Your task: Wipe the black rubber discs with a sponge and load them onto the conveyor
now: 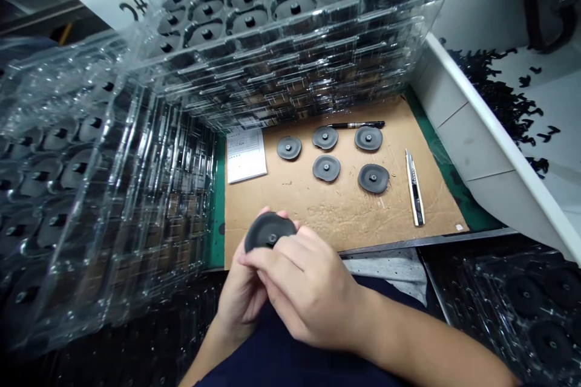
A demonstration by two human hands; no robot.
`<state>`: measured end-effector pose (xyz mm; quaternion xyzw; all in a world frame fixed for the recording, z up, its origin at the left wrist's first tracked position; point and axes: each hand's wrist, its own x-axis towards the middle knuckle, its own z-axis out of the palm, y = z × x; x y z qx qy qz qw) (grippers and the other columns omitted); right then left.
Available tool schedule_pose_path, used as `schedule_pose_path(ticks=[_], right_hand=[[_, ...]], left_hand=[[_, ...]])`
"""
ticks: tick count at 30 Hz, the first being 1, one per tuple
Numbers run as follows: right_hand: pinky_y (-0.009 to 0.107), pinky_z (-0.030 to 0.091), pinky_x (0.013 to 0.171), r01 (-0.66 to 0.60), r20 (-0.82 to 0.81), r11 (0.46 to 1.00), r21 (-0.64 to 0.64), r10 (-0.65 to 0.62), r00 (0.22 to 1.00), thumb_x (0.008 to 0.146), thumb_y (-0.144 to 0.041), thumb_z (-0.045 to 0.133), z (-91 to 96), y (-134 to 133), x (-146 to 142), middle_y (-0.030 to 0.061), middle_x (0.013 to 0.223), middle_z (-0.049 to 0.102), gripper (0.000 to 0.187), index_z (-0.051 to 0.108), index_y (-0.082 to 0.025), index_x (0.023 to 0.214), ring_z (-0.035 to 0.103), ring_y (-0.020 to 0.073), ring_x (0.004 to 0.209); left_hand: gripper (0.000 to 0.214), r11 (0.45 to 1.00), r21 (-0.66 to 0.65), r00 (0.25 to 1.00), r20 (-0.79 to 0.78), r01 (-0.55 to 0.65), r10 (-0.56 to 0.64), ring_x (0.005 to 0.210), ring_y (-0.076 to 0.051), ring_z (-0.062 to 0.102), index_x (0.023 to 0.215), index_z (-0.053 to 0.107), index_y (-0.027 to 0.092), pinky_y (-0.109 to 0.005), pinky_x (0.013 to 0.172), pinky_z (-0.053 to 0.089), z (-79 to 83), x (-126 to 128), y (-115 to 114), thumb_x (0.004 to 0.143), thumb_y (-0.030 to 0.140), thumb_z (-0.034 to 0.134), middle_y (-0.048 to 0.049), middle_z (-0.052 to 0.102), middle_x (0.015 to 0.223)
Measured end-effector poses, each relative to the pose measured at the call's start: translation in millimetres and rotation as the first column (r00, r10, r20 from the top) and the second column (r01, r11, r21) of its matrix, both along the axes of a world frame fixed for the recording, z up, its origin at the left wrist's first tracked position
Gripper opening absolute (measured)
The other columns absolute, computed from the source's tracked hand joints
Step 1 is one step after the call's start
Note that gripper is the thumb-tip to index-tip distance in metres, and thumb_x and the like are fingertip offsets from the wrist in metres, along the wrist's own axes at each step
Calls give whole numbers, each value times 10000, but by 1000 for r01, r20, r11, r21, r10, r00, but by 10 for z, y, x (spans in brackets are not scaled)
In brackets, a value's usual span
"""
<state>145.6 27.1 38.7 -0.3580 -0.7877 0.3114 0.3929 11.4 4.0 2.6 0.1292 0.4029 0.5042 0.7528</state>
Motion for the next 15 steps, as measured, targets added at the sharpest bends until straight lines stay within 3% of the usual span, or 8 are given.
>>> schedule_pose_path(ticks=[2,5,7,9,10,13,15], right_hand=[[320,444,695,-40,41,999,-22,41,998,875,-112,450,9,58,-27,65,897,652,243,585,-137,1076,549,160,761],[337,434,713,90,35,994,57,-92,995,877,-122,442,13,121,-24,69,888,644,255,564,-142,1100,553,170,775],[344,439,747,38,19,995,89,-39,999,871,-117,449,0,98,21,70,894,639,291,538,-143,1147,555,174,814],[323,439,734,-70,47,997,38,68,997,865,-104,458,-20,43,98,55,880,635,301,535,-156,1151,544,162,805],[310,432,711,-65,74,998,-9,66,995,865,-99,461,-27,21,137,49,871,632,290,542,-161,1136,534,153,779],[312,383,663,129,205,991,-32,-120,971,872,-92,456,-12,44,197,51,861,631,255,567,-156,1092,508,144,716],[328,347,649,106,229,990,96,-125,965,889,-116,430,19,140,178,46,819,630,246,587,-166,1073,497,147,685]], left_hand=[[400,998,9,997,-48,-54,54,1053,-196,607,1167,574,274,-297,922,478,38,9,22,778,245,662,-24,633,1171],[414,999,10,996,-77,-49,50,1039,-180,609,1154,587,232,-263,916,474,100,46,53,754,254,689,-33,664,1096],[399,1000,5,998,-49,-28,28,1017,-170,621,1140,598,227,-257,909,478,132,42,71,752,235,692,-31,677,1068],[427,1000,5,1000,-5,-13,13,1004,-176,632,1132,603,258,-260,881,497,140,6,81,723,218,719,-18,674,1095],[456,1000,6,1000,14,-10,10,1008,-183,631,1130,606,263,-256,871,502,133,-16,81,695,243,743,-18,667,1117],[517,1000,-7,998,54,-11,11,983,-144,630,1139,609,250,-186,841,495,93,-56,62,653,319,770,-11,667,1116],[496,999,-37,996,87,16,-13,993,-123,617,1152,605,243,-174,869,474,75,-62,39,683,304,753,-2,666,1107]])
